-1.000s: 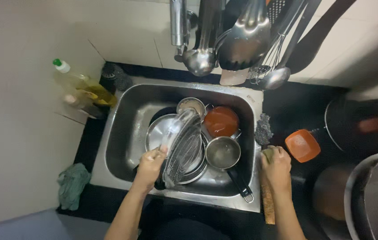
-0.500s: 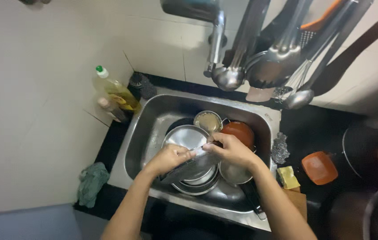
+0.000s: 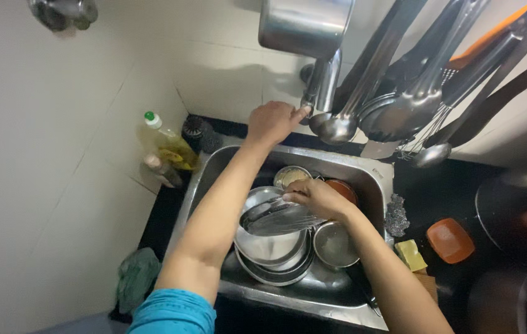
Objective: The person washes a large metal lid and a pot in a kitchen sink, scrubbing them with a sponge and rinsing them under running tap water, turning the lid over to clean both sides. The person then continues scrubbing the lid and handles other dishes in the sink.
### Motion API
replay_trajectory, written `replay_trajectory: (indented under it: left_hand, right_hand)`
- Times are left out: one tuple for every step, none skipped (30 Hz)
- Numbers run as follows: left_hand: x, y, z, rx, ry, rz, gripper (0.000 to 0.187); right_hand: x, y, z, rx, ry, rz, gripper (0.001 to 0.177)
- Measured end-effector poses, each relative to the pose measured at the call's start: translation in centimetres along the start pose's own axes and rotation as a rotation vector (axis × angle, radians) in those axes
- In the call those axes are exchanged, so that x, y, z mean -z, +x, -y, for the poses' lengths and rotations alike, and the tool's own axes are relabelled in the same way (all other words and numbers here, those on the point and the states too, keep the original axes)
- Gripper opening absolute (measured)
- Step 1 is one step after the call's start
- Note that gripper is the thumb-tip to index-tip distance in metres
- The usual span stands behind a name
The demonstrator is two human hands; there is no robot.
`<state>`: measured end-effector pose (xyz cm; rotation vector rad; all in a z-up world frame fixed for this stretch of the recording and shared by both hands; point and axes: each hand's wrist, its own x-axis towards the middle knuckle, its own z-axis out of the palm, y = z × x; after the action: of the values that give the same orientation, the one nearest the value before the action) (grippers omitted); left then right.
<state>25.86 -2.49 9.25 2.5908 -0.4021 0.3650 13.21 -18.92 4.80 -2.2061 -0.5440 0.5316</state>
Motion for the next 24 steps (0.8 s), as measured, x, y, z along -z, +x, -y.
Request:
replay_trajectory:
  left_hand:
    - [-0.1,0.3,0.1,-0.020,0.002,0.016,0.062]
    - [-0.2,0.5,0.2,-0.040,0.005,0.032,0.062]
    - [-0.4,0.8,0.2,-0.041,-0.011,0.050,0.062]
    - [-0.5,1.0,0.2,-0.042,-0.026,0.068,0.062]
    - [-0.7,1.1,0.3,-0.037,-0.042,0.085,0.062]
    - [-0.9,1.1,0.4,-0.037,-0.006,0.108,0.062]
    - [-1.1,1.3,0.5,-0.037,0.031,0.128,0.062]
    - [-1.2,1.5,0.7,-0.037,0.069,0.148,0.062]
    - [-1.4,1.6,0.8,-0.055,0.043,0.111,0.058]
    - [-1.6,1.7,1.0,-0.072,0.016,0.073,0.055]
    - [-1.7,1.8,1.3,-0.088,-0.010,0.035,0.052]
    - [-1.9,1.8,1.6,-0.076,-0.061,0.062,0.052]
    - [-1.9,1.9,1.8,-0.068,-0.110,0.085,0.052]
    - [-1.9,2.1,2.1,-0.059,-0.160,0.108,0.053]
    - [-1.9,2.0,2.3,-0.036,-0.166,0.128,0.053]
    - [-2.1,1.9,2.5,-0.014,-0.173,0.149,0.053]
    - [-2.1,1.8,2.6,0.012,-0.180,0.167,0.053]
    - [-2.2,1.7,2.6,0.015,-0.188,0.173,0.053]
    - [-2.1,1.7,2.7,0.020,-0.193,0.178,0.054]
    - [-2.1,1.7,2.7,0.025,-0.198,0.182,0.054]
    - [-2.0,1.7,2.7,0.022,-0.213,0.169,0.054]
    - [-2.0,1.8,2.7,0.020,-0.227,0.157,0.053]
    - [-2.1,1.8,2.7,0.017,-0.242,0.144,0.053]
    - [-2.2,1.7,2.8,0.038,-0.239,0.168,0.056]
  right_hand:
    - [0.0,0.3,0.0,-0.016,0.034,-0.003,0.033]
    - [0.1,0.7,0.1,-0.056,0.021,0.009,0.033]
    - [0.3,1.0,0.1,-0.099,0.010,0.022,0.034]
    - [0.5,1.3,0.1,-0.142,-0.001,0.036,0.034]
    - [0.6,1.5,0.2,-0.130,0.011,0.026,0.034]
    - [0.7,1.6,0.3,-0.118,0.024,0.017,0.034]
    - [0.9,1.9,0.4,-0.105,0.035,0.006,0.034]
    - [1.0,2.0,0.5,-0.135,0.036,0.008,0.034]
    - [1.2,2.2,0.6,-0.165,0.038,0.010,0.034]
    - [1.3,2.3,0.6,-0.196,0.040,0.013,0.034]
    - [1.3,2.4,0.6,-0.196,0.031,0.017,0.033]
    - [1.3,2.6,0.5,-0.196,0.022,0.021,0.033]
    - [1.5,2.9,0.5,-0.193,0.011,0.021,0.033]
    - [1.7,3.2,0.3,-0.196,-0.038,0.029,0.033]
    - [1.8,3.4,0.1,-0.202,-0.086,0.040,0.034]
    - [1.8,3.5,-0.1,-0.208,-0.133,0.051,0.034]
    - [1.8,3.7,-0.4,-0.151,-0.134,0.021,0.034]
    - [1.9,3.9,-0.7,-0.094,-0.134,-0.008,0.035]
    - [1.9,4.2,-0.9,-0.034,-0.135,-0.036,0.035]
    - [2.0,4.5,-1.1,-0.035,-0.142,-0.029,0.035]
    - [2.0,4.7,-1.3,-0.036,-0.149,-0.022,0.035]
    - [2.0,4.9,-1.4,-0.036,-0.157,-0.016,0.035]
    - [2.0,5.1,-1.4,-0.061,-0.166,0.002,0.034]
    - [2.0,5.2,-1.4,-0.085,-0.175,0.019,0.033]
